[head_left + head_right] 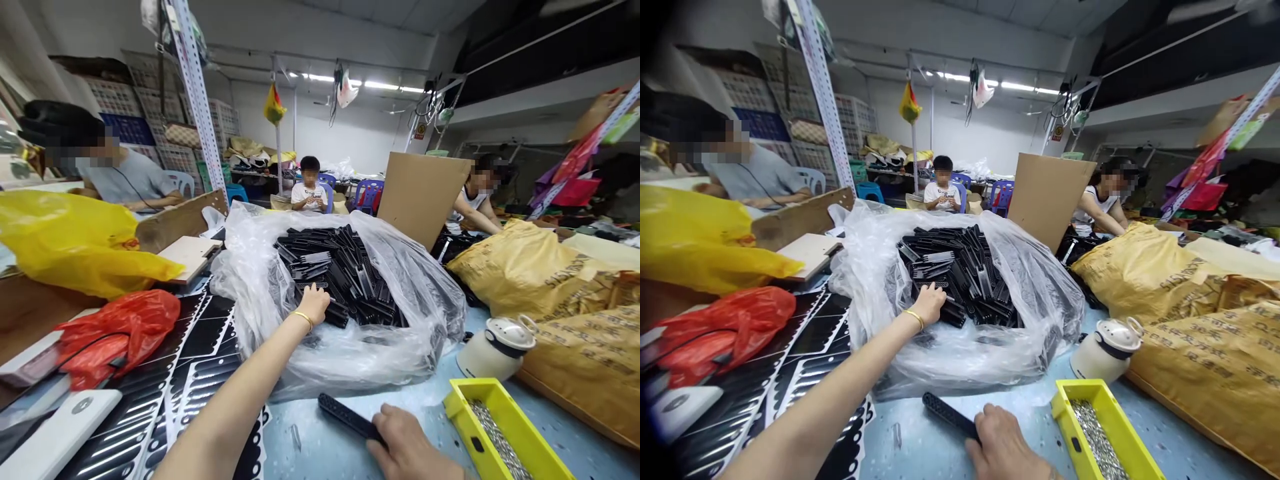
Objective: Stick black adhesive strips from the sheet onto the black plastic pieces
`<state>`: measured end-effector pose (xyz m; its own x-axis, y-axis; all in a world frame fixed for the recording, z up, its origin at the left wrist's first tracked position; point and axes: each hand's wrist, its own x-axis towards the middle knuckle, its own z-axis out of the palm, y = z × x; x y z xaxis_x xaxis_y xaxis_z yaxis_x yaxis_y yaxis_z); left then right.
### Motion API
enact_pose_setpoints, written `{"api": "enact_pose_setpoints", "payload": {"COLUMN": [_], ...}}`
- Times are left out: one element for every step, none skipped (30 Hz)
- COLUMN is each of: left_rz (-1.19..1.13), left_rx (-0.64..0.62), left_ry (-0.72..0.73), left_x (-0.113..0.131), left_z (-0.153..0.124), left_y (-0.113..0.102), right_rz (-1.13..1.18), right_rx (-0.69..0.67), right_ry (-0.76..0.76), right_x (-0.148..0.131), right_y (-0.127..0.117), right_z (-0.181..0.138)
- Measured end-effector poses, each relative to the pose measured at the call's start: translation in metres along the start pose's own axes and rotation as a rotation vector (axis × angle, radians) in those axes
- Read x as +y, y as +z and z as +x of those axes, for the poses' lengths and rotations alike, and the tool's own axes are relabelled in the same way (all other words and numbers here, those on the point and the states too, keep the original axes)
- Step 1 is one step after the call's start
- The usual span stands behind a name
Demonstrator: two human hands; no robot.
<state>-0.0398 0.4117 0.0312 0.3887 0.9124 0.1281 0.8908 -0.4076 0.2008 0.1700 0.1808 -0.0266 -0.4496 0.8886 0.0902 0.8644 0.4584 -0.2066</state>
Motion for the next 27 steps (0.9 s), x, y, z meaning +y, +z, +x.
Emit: {"api": "enact_pose_setpoints", "payload": {"left_rz": [-0.022,-0.051,-0.088,-0.131,-0.177,-0.241,-0.309,-0.394,-0.605,-0.786,-0.914,-1.002,-1.061,-1.075,-1.042,-0.964,-0.853,-0.726,-0.595,-0.464,-0.342,-0.23,-0.134,-0.058,-0.004,0.032,0.055], "left_rx": [0.025,0.049,0.066,0.074,0.07,0.055,0.033,0.003,-0.027,-0.063,-0.137,-0.242,-0.36,-0.472,-0.555,-0.594,-0.603,-0.583,-0.547,-0.503,-0.459,-0.418,-0.384,-0.358,-0.342,-0.335,-0.327], "left_ry": [-0.01,-0.02,-0.026,-0.028,-0.025,-0.018,-0.018,-0.02,-0.044,-0.056,-0.072,-0.094,-0.11,-0.122,-0.117,-0.09,-0.039,0.024,0.086,0.14,0.18,0.208,0.225,0.236,0.245,0.251,0.25], "left_x": [0.003,0.006,0.01,0.015,0.02,0.025,0.031,0.036,0.04,0.044,0.048,0.052,0.056,0.061,0.066,0.072,0.078,0.084,0.088,0.092,0.094,0.096,0.096,0.095,0.094,0.093,0.091], "left_z": [-0.006,-0.015,-0.025,-0.037,-0.051,-0.068,-0.085,-0.104,-0.122,-0.139,-0.155,-0.17,-0.184,-0.195,-0.204,-0.211,-0.217,-0.221,-0.223,-0.225,-0.227,-0.229,-0.23,-0.231,-0.231,-0.231,-0.231], "left_y": [-0.006,-0.012,-0.018,-0.023,-0.027,-0.031,-0.034,-0.037,-0.04,-0.041,-0.042,-0.041,-0.038,-0.034,-0.028,-0.02,-0.012,-0.004,0.002,0.008,0.012,0.015,0.016,0.016,0.015,0.014,0.013], "right_rz": [-0.032,-0.046,-0.044,-0.024,0.008,0.032,0.057,0.062,0.046,0.023,0.018,0.016,0.018,0.023,0.024,0.021,0.011,-0.006,-0.026,-0.047,-0.067,-0.083,-0.095,-0.103,-0.109,-0.114,-0.117], "right_rx": [0.014,0.022,0.017,0.0,-0.03,-0.049,-0.065,-0.059,-0.061,-0.056,-0.077,-0.105,-0.133,-0.157,-0.176,-0.188,-0.194,-0.197,-0.2,-0.204,-0.21,-0.216,-0.223,-0.226,-0.224,-0.216,-0.201], "right_ry": [-0.011,-0.005,0.015,0.046,0.087,0.127,0.155,0.207,0.281,0.355,0.394,0.425,0.44,0.441,0.437,0.43,0.426,0.426,0.431,0.439,0.446,0.45,0.451,0.452,0.453,0.455,0.457], "right_x": [0.0,0.001,0.001,0.002,0.003,0.006,0.011,0.018,0.027,0.035,0.043,0.048,0.051,0.052,0.051,0.048,0.045,0.042,0.04,0.039,0.039,0.039,0.04,0.04,0.041,0.041,0.041], "right_y": [0.011,0.018,0.018,0.014,0.004,-0.008,-0.022,-0.034,-0.044,-0.051,-0.054,-0.054,-0.051,-0.046,-0.041,-0.036,-0.031,-0.028,-0.026,-0.025,-0.025,-0.026,-0.028,-0.03,-0.032,-0.034,-0.037], "right_z": [-0.002,-0.002,0.0,0.002,0.004,0.004,0.003,0.001,-0.003,-0.008,-0.014,-0.02,-0.027,-0.034,-0.039,-0.044,-0.048,-0.051,-0.053,-0.056,-0.058,-0.06,-0.063,-0.065,-0.067,-0.068,-0.068]}}
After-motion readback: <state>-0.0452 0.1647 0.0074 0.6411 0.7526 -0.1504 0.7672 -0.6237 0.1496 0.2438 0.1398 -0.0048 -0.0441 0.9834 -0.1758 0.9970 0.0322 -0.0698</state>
